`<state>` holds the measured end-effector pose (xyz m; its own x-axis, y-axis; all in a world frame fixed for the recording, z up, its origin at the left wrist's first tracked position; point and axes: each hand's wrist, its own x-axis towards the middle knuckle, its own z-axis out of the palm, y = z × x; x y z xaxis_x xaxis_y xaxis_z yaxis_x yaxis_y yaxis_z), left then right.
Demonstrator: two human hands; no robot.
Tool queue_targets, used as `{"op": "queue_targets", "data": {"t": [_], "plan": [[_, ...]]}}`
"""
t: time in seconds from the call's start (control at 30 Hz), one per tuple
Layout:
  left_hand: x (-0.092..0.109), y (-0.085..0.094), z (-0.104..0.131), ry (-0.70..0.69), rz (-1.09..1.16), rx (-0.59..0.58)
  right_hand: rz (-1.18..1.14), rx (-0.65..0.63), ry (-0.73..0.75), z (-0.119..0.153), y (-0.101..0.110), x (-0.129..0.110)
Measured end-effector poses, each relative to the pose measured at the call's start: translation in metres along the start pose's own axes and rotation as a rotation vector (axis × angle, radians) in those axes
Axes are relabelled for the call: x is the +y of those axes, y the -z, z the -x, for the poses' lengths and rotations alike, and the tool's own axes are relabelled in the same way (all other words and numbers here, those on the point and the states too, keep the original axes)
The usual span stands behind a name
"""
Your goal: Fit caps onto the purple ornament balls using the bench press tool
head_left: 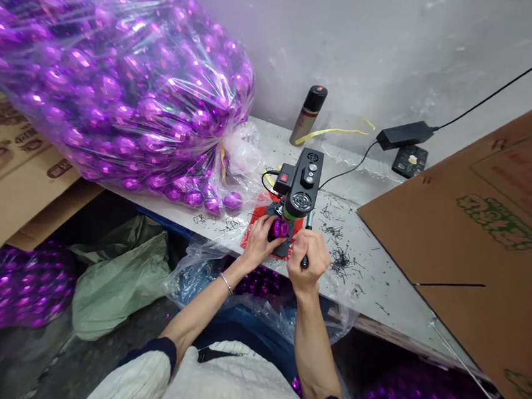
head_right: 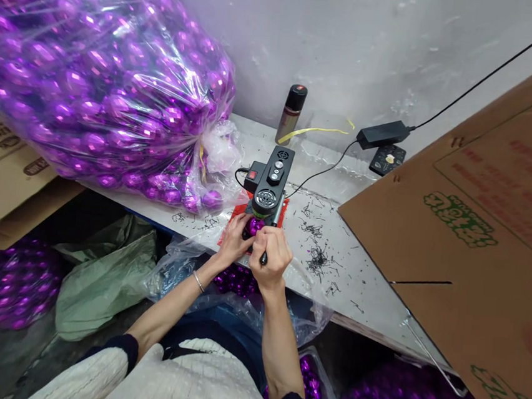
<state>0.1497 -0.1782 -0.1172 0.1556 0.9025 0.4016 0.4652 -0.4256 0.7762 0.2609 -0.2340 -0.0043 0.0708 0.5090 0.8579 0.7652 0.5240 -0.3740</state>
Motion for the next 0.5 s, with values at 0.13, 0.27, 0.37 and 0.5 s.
{"op": "queue_targets", "data": {"t": [0.13, 0.27, 0.37, 0.5], "plan": [[-0.002, -0.008, 0.002, 0.021, 0.064, 0.014, -0.002, -0.001, -0.001, 0.001, 0.001, 0.0], [-0.006, -0.008, 0.004, 0.027, 0.091, -0.006, 0.003, -0.002, -0.014, 0.008, -0.001, 0.001], [-0.007, -0.008, 0.005, 0.019, 0.086, -0.007, -0.008, 0.019, -0.007, 0.017, -0.005, 0.004], [-0.009, -0.009, 0.007, 0.007, 0.075, -0.005, -0.047, 0.053, -0.014, 0.028, -0.012, 0.01]]}}
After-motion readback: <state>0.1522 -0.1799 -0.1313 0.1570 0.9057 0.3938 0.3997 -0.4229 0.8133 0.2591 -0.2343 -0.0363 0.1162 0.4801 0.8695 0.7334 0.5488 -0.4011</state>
